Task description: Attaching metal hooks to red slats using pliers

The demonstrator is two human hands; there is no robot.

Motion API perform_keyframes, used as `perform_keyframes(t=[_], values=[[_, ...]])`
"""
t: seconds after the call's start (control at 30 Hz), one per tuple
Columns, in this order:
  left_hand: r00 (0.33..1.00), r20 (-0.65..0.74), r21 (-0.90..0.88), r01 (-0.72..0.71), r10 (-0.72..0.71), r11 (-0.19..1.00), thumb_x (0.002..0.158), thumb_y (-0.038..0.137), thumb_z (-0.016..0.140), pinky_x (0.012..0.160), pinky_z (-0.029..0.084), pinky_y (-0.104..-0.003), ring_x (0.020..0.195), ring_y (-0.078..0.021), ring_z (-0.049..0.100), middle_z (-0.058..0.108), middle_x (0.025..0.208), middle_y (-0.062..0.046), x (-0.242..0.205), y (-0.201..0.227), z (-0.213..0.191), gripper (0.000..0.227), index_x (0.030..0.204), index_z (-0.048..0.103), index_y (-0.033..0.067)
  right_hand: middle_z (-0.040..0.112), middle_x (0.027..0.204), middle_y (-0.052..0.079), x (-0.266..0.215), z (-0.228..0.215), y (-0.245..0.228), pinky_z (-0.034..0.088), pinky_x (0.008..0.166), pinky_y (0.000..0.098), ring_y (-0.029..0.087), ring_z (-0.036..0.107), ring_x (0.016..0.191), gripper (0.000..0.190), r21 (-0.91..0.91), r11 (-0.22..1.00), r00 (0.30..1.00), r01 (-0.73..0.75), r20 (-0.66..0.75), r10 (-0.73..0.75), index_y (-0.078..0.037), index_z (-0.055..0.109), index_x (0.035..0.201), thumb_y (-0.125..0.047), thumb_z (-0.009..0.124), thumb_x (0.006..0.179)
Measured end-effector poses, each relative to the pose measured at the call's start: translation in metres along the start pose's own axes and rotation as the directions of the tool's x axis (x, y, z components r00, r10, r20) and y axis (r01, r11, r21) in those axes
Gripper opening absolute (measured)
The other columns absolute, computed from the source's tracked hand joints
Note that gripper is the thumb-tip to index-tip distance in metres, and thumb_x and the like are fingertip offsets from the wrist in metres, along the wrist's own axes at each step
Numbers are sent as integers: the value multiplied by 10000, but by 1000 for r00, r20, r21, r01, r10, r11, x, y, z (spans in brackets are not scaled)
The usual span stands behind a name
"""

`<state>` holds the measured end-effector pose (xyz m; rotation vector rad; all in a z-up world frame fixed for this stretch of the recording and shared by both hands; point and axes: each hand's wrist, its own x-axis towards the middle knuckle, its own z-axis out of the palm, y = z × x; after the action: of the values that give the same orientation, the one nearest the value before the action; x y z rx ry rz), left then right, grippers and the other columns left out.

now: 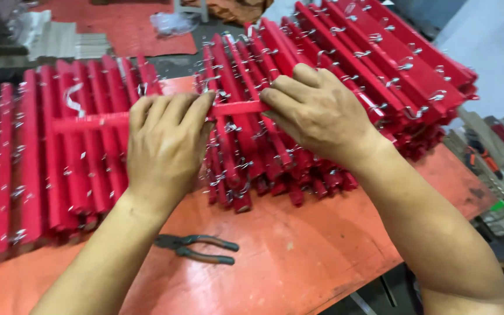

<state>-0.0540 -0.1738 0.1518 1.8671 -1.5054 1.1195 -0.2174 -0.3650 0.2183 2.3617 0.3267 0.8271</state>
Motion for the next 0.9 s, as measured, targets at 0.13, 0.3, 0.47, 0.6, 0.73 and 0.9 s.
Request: perform_keyframes(t=[0.13, 0.3, 0.47, 0.6, 0.73, 0.9], values=[[998, 55, 133, 17, -24, 991, 998, 328, 675, 852, 358, -370, 855, -211, 584, 669, 1016, 52, -31, -12, -27, 156, 1119, 693, 230, 537, 901, -3, 21, 6, -30, 427, 703, 355, 236, 480, 853, 140, 74, 997, 998, 2, -66, 3, -128, 616, 1019, -234, 594, 1107], [970, 110, -86, 225, -215, 971, 987, 249, 681, 687, 456, -466, 787, -357, 567, 580, 886, -101, -71, -13, -48, 179, 1016, 644, 76, 586, 1194, 156, 32, 28, -75, 440, 969, 447, 330, 529, 1067, 355, 439, 850, 882, -290, -223, 416, -16, 660, 1232, -305, 691, 1026], [887, 130, -49, 452, -443, 891, 942, 266, 705, 641, 473, -520, 792, -397, 603, 583, 917, -128, -102, -1, -58, 214, 971, 604, 80, 653, 977, 76, 52, 42, -144, 514, 567, 298, 172, 641, 741, 386, 775, -190, 557, -603, 579, 595, -76, 526, 1142, -398, 572, 933], [856, 191, -49, 497, -480, 866, 920, 259, 668, 598, 466, -523, 738, -389, 595, 573, 855, -134, -121, 18, -62, 224, 885, 529, 87, 721, 880, 78, 60, 50, -178, 548, 560, 270, 156, 694, 739, 424, 660, -505, 590, -555, 741, 320, -64, 595, 1181, -404, 565, 929], [820, 244, -25, 538, -517, 842, 921, 306, 637, 551, 469, -532, 728, -383, 611, 575, 891, -126, -134, 38, -67, 219, 946, 563, 101, 632, 724, 21, 54, 62, -193, 497, 520, 253, 115, 622, 636, 355, 640, -535, 533, -552, 764, 363, -71, 588, 1067, -385, 638, 910], [810, 321, -137, 553, -491, 822, 948, 466, 644, 512, 468, -470, 648, -304, 593, 531, 730, -52, -138, 46, -79, 399, 783, 497, 134, 521, 614, -2, 37, 64, -201, 444, 523, 286, 113, 530, 544, 273, 702, -446, 641, -555, 703, 307, -95, 535, 839, -318, 549, 996]])
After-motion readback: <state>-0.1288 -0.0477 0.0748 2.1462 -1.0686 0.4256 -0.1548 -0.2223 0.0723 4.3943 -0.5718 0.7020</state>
